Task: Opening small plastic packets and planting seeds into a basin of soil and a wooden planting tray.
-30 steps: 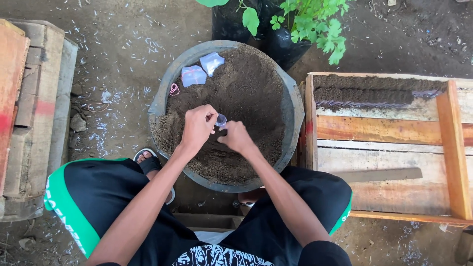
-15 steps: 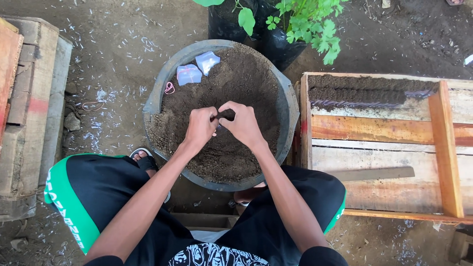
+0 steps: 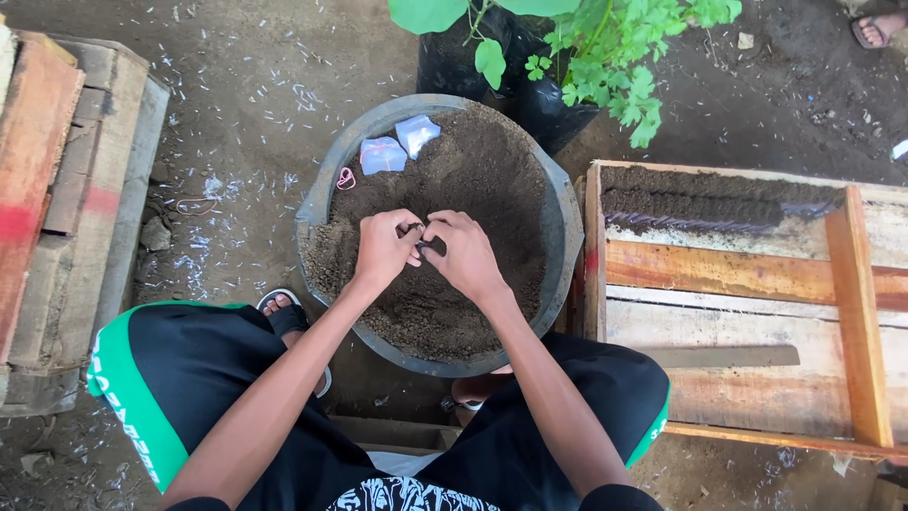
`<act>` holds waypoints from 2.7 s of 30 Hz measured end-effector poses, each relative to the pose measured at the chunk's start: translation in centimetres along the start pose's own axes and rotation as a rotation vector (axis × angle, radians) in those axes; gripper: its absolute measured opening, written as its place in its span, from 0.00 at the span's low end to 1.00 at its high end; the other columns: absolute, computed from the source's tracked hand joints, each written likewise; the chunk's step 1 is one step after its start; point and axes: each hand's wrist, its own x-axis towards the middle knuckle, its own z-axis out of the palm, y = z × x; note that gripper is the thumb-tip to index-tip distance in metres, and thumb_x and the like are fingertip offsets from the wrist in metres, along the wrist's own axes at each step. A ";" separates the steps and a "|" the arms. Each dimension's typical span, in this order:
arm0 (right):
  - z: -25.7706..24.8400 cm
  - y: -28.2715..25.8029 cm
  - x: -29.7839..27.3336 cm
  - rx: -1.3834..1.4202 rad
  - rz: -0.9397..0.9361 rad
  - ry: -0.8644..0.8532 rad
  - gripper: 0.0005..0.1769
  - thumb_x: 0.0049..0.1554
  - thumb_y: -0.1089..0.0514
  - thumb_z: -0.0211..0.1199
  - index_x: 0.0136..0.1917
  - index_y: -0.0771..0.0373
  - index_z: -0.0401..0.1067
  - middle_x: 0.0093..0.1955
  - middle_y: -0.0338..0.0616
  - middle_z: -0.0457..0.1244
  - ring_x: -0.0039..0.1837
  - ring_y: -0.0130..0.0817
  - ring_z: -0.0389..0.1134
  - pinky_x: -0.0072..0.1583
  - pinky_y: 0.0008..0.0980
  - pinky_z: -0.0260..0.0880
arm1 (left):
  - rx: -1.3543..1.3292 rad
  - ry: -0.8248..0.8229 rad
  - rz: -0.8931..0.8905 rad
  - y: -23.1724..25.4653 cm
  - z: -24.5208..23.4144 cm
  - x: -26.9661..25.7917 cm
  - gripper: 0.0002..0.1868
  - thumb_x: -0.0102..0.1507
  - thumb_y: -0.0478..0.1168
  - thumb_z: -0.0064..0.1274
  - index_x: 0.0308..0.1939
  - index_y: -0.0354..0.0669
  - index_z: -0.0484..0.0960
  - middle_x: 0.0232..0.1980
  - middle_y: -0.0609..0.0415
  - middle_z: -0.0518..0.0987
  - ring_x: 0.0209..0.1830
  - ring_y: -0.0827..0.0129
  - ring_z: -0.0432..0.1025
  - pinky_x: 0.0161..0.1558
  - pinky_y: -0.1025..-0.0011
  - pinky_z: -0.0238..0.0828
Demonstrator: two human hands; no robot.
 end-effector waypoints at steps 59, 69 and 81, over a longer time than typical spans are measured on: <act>6.3 8.6 0.5 0.134 0.257 -0.009 0.32 0.57 0.42 0.57 0.70 0.58 0.64 0.70 0.47 0.61 0.72 0.43 0.58 0.68 0.43 0.59 | -0.060 -0.405 -0.015 1.2 -5.4 -2.8 0.03 0.67 0.33 0.50 0.43 0.37 0.76 0.25 0.50 0.74 0.17 0.70 0.69 0.20 0.73 0.71; 7.3 2.1 -0.9 -0.058 0.287 -0.449 0.26 0.57 0.46 0.66 0.66 0.55 0.69 0.50 0.45 0.70 0.49 0.49 0.70 0.47 0.49 0.68 | -0.063 -0.282 0.122 0.3 -5.3 -2.6 0.02 0.60 0.30 0.55 0.34 0.40 0.79 0.20 0.49 0.75 0.11 0.71 0.63 0.17 0.74 0.61; -4.2 -0.8 1.3 0.186 0.378 -0.218 0.06 0.48 0.59 0.67 0.41 0.59 0.80 0.30 0.46 0.71 0.37 0.40 0.75 0.50 0.41 0.73 | -0.062 -0.179 -0.003 -3.0 -0.4 0.7 0.05 0.52 0.29 0.60 0.30 0.40 0.82 0.17 0.42 0.76 0.08 0.69 0.68 0.07 0.79 0.64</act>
